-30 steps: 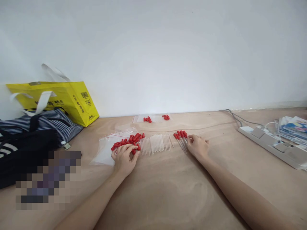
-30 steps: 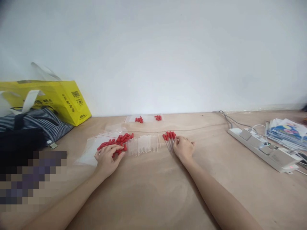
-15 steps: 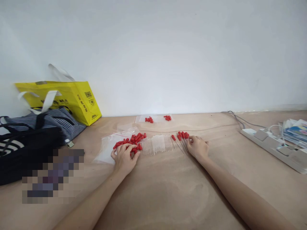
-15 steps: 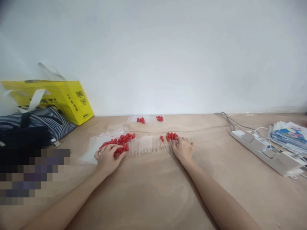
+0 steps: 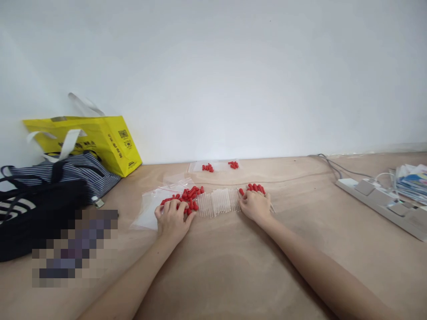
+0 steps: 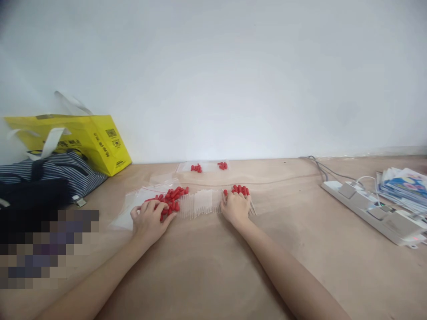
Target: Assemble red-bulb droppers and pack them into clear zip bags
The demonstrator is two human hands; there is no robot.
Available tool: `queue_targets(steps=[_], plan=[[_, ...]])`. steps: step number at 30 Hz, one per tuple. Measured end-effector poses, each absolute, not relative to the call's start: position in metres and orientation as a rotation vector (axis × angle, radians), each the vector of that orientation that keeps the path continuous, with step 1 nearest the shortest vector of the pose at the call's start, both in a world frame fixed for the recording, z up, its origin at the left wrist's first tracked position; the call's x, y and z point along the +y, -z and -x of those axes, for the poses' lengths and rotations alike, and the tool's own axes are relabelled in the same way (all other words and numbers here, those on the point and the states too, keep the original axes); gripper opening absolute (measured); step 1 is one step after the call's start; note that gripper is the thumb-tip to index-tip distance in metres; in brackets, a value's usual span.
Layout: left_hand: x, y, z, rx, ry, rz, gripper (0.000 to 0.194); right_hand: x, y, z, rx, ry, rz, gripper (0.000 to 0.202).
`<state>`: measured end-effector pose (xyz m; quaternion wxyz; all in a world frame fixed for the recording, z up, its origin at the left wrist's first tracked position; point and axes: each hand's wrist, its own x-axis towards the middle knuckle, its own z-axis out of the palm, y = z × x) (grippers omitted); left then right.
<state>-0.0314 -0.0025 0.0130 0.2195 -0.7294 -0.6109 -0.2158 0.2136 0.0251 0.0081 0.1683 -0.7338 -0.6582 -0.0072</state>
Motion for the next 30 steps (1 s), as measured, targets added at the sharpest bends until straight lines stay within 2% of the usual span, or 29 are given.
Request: queue_targets(steps=[10, 16, 20, 23, 27, 30], plan=[[0.000, -0.012, 0.028, -1.412, 0.549, 2.049, 0.015, 0.045, -0.004, -0.208, -1.931, 0.077, 2.195, 0.025], [-0.008, -0.017, 0.028, -1.327, 0.833, 2.003, 0.018, 0.034, -0.009, -0.207, -1.943, 0.163, 2.155, 0.027], [-0.017, -0.016, 0.023, -1.260, 1.148, 2.215, 0.018, 0.015, -0.002, -0.221, -2.040, 0.275, 1.814, 0.027], [-0.020, -0.013, 0.018, -1.229, 1.244, 2.579, 0.017, -0.003, 0.010, -0.234, -2.174, 0.170, 1.446, 0.023], [-0.024, -0.014, 0.015, -1.193, 1.088, 2.966, 0.014, -0.022, 0.019, -0.241, -2.279, -0.084, 1.244, 0.020], [-0.029, -0.020, 0.014, -1.253, 0.918, 3.018, 0.009, -0.027, 0.016, -0.238, -2.317, -0.173, 1.216, 0.019]])
